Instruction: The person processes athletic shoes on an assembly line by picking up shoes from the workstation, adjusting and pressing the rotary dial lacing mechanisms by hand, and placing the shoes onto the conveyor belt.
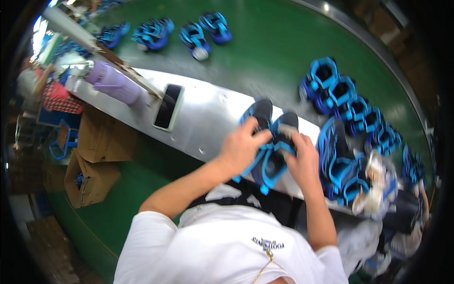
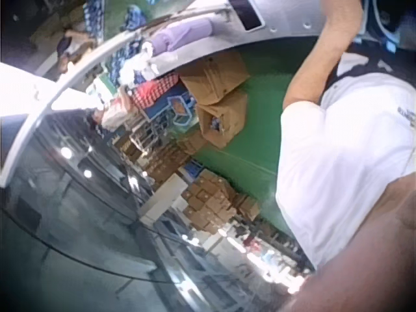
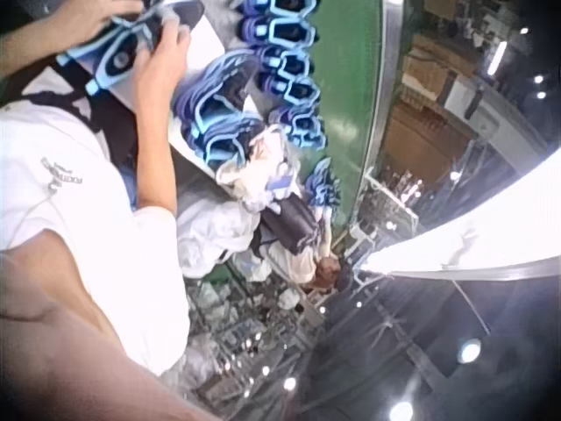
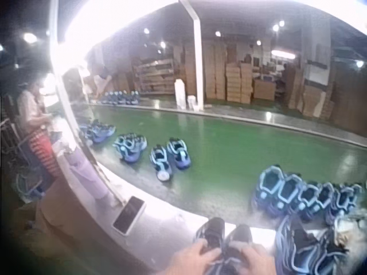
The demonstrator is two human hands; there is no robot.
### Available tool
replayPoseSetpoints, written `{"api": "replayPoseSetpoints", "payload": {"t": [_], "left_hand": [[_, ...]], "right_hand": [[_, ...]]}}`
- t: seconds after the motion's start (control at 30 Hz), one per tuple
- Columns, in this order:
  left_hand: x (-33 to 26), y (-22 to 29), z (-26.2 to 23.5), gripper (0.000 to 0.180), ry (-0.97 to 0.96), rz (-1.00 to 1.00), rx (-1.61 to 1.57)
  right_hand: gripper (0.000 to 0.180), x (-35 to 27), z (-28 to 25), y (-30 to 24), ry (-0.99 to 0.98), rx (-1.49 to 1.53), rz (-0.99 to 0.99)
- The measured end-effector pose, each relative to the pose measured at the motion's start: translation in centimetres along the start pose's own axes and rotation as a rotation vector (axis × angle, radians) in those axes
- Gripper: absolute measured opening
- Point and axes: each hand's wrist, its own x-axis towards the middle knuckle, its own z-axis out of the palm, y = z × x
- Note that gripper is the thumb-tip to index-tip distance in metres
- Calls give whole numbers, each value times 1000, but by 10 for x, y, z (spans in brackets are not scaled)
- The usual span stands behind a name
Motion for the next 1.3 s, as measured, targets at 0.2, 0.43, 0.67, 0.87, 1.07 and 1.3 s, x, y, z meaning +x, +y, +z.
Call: {"api": "replayPoseSetpoints", "payload": {"t": [0.2,0.43,0.67,0.87,1.07,1.3], "left_hand": [[8,-24,-5,40,-132,5,-363],[-8,-6,-11,38,-194,159,61],[-1,-25,-17,41,-310,55,-250],[-6,-28,-3,18,-206,266,-95],[30,-25,9,6,-23,395,160],[6,-13,0,38,-111,216,83]], "right_hand": [[51,-15,8,13,58,72,26],[59,-27,1,11,16,-127,-152],[59,-33,0,12,42,98,-61],[61,-36,5,3,18,-39,-53],[56,-17,11,-2,96,-68,-57],[50,-21,23,10,175,-73,-163]]}}
